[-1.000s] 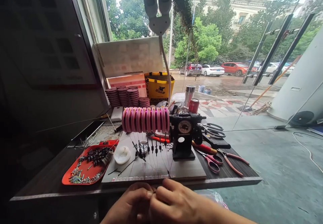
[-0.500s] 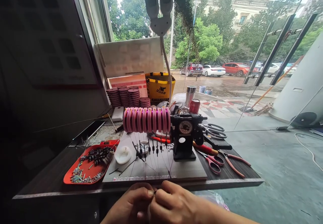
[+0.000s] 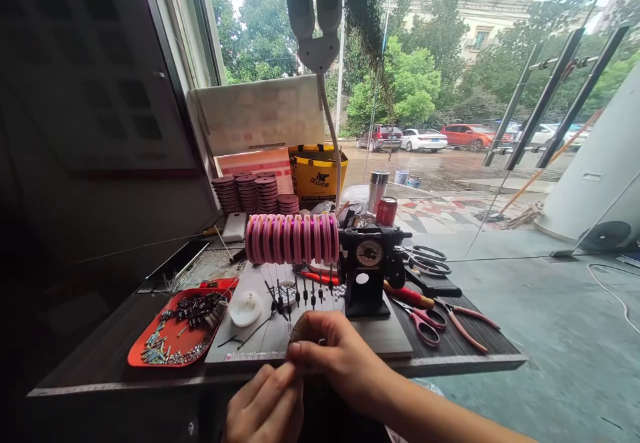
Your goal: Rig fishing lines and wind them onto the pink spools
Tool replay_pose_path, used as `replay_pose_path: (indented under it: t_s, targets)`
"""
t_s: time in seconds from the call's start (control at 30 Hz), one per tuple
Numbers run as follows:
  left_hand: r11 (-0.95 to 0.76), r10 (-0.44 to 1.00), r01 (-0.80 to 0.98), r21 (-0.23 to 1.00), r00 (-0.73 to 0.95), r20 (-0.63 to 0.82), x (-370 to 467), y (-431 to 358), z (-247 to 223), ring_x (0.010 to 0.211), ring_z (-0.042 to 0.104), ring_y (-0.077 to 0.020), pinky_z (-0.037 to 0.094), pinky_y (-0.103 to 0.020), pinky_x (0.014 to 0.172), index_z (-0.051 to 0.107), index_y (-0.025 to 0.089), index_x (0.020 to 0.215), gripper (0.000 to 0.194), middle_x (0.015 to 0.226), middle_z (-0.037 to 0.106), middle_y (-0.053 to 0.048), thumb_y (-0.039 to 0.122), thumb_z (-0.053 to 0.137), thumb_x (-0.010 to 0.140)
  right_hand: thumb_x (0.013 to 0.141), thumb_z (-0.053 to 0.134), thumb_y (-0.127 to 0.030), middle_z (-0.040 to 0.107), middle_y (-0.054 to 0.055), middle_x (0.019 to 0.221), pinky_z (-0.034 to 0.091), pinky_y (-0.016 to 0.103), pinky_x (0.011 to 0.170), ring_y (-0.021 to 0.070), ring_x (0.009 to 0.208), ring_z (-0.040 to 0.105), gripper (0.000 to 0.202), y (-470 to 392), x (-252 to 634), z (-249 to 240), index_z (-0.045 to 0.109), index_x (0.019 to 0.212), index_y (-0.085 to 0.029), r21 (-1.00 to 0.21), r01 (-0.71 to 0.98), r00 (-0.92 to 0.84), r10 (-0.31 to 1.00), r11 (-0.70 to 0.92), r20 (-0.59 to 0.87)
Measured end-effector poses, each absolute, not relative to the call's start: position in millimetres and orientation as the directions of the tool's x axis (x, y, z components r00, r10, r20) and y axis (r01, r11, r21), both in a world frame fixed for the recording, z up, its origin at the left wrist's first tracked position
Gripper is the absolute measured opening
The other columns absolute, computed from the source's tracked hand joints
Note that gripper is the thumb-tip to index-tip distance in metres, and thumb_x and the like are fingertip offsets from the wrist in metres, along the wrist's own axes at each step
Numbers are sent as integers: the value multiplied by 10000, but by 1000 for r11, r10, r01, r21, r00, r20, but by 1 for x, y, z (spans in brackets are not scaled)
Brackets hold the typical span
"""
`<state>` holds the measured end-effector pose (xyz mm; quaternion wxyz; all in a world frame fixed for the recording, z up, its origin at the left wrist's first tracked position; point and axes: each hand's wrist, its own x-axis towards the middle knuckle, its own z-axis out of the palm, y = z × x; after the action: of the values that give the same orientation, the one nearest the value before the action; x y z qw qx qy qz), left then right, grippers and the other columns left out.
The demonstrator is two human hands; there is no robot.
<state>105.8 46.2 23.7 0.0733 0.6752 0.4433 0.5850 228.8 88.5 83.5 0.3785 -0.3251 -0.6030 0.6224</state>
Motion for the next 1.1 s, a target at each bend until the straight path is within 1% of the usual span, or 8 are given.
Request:
replay_pose_path:
  t_s: [0.1,0.17,0.3,0.43,0.57,0.67,0.8,1.1]
  targets:
    - [-439,886,297,848,-12,463,99,53,34,518,498,-138,352,-251,527,649,191,542,179,622,634,-56,59,565,630,772,539,-296,463,-32,602,342,187,502,71,531,389,153,82,236,80,519,773,-145,-909,201,-500,836,365,225]
    - [-57,996,70,996,74,52,93,59,41,383,396,-80,274,-219,402,577,165,463,126,498,544,-4,108,582,576,799,480,-212,511,-8,650,345,207,499,89,543,399,77,75,242,76,530,814,-156,-592,361,-623,658,721,423]
    - [580,810,-295,759,311,-498,91,67,45,318,303,-35,187,-173,351,517,144,446,47,361,406,58,122,542,478,861,325,-112,521,21,634,326,258,493,114,528,366,252,68,250,65,541,729,-116,102,323,-819,224,941,529]
    - [693,721,-374,616,352,-597,94,67,44,322,324,-35,157,-150,343,505,144,460,78,344,399,62,135,577,432,893,195,-91,481,6,577,283,259,458,106,500,339,415,70,248,57,529,649,-123,247,295,-810,104,923,578]
    - [414,896,-184,892,253,-364,93,66,44,416,393,-68,251,-175,383,555,129,496,30,460,476,16,142,581,503,903,249,-135,500,-10,540,272,242,450,107,512,362,364,71,240,56,531,674,-145,115,287,-760,153,951,632]
    - [64,982,-36,997,181,-56,90,65,44,508,423,-73,285,-179,427,551,120,502,154,643,498,-6,218,641,579,879,358,-221,485,-22,523,310,201,470,88,502,372,314,70,235,62,492,602,-159,-379,253,-617,450,890,646]
    - [-56,990,12,998,129,54,91,65,40,501,373,-71,265,-190,429,557,128,505,289,633,437,7,371,630,644,766,561,-250,494,-26,585,351,170,521,73,556,440,188,72,231,76,507,625,-139,-948,59,-493,835,312,244]
    - [-458,796,502,734,-137,590,107,46,35,551,482,-125,359,-217,558,673,220,658,182,704,541,-45,96,547,698,649,668,-329,532,-10,611,383,210,581,83,580,472,250,87,224,83,542,642,-113,-975,-208,-461,887,-82,24]
